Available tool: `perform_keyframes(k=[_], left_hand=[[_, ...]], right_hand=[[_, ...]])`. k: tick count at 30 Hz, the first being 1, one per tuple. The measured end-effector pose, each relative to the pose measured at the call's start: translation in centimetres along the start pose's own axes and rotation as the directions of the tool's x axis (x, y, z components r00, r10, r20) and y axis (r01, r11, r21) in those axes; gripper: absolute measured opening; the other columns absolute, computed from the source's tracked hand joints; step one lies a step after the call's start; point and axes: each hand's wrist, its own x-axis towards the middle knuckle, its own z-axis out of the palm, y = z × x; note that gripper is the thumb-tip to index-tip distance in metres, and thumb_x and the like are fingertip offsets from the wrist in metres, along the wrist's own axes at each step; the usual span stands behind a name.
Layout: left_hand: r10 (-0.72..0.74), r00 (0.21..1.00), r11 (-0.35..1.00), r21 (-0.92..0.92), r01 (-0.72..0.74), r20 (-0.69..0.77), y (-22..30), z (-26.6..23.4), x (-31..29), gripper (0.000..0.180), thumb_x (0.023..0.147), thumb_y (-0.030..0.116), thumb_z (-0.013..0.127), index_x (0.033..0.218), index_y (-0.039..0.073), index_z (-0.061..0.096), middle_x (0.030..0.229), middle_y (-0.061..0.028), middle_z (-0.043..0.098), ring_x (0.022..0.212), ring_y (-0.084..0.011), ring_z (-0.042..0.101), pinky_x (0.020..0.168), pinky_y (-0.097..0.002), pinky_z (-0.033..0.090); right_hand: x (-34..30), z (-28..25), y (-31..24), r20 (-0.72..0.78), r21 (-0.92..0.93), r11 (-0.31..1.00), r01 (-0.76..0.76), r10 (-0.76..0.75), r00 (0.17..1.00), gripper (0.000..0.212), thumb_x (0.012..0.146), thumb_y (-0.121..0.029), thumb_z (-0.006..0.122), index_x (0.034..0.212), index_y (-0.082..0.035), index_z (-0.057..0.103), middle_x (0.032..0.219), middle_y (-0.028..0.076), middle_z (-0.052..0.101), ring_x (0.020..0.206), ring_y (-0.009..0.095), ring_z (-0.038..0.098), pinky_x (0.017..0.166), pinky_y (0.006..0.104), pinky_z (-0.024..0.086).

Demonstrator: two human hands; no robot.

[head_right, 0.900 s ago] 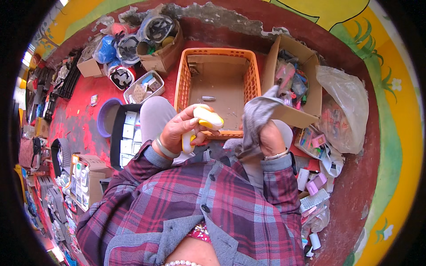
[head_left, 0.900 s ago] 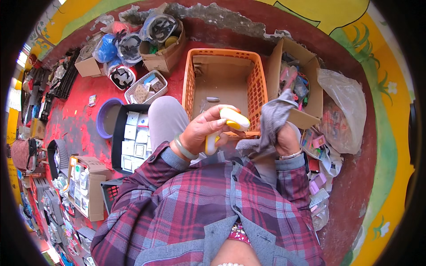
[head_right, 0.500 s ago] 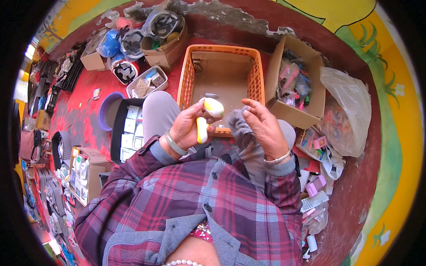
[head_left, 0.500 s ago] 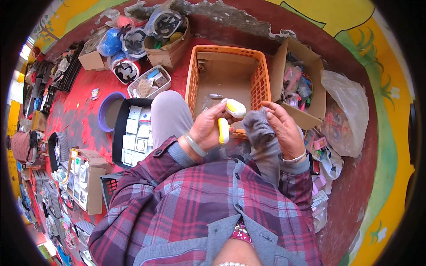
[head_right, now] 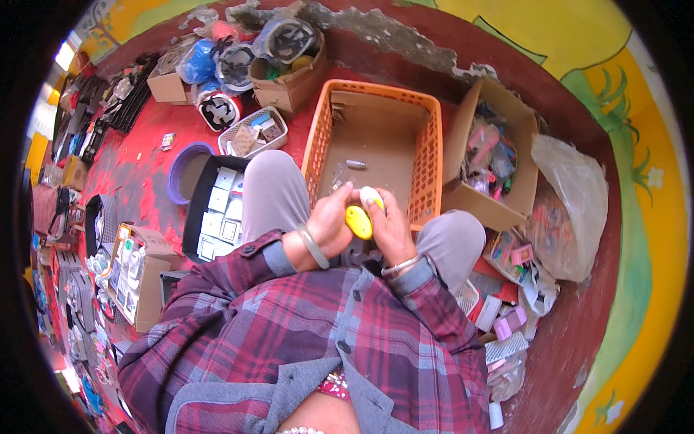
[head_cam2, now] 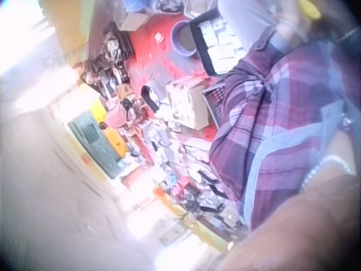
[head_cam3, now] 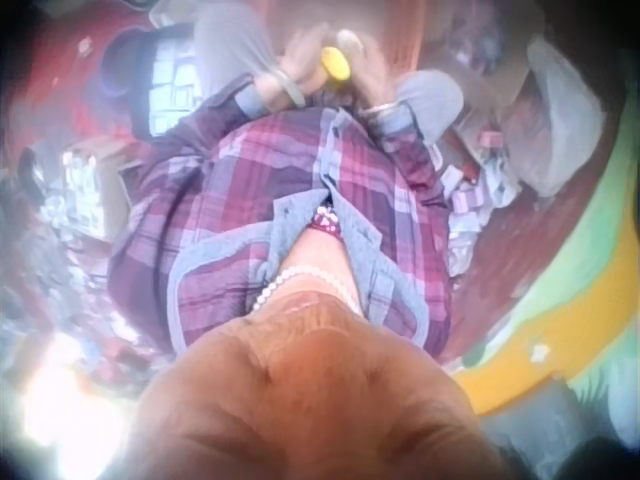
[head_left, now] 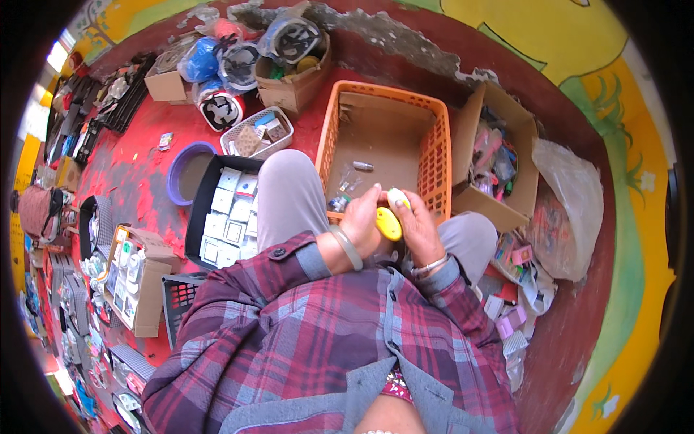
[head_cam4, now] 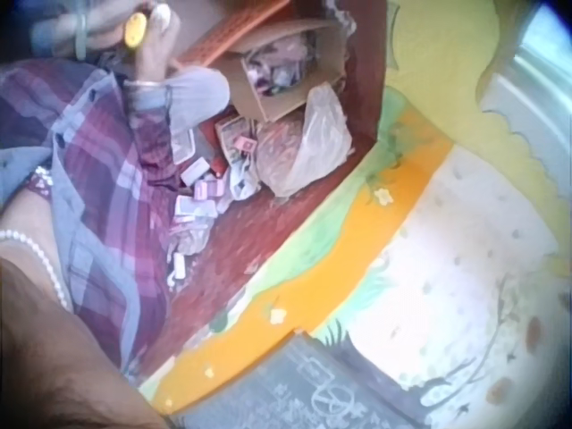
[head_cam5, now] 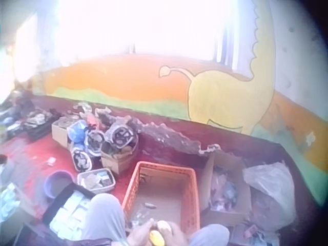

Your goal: The person wipes plastic doll accessories with a cloth by hand, dipping the cloth into a bowl of water and then rubbing the surfaces of the items one at a time.

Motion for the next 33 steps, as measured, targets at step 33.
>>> perform_keyframes(k=[33], left_hand=[[0.628, 0.777, 0.706, 0.383, -0.596, 0.052, 24.4, -17.7, -5.6, 0.033, 0.080, 0.007, 0.065, 0.110, 0.000, 0.055, 0.099, -0.0034, 0.061, 0.090, -0.0107, 0.057, 0.082, -0.0252, 0.046]], right_hand=[[17.1, 23.3, -6.4, 0.299, -0.020, 1.000, -0.025, 0.029, 0.954, 0.036, 0.080, 0.000, 0.058, 0.114, -0.003, 0.047, 0.091, 0.005, 0.055, 0.067, 0.010, 0.057, 0.057, 0.0231, 0.051]])
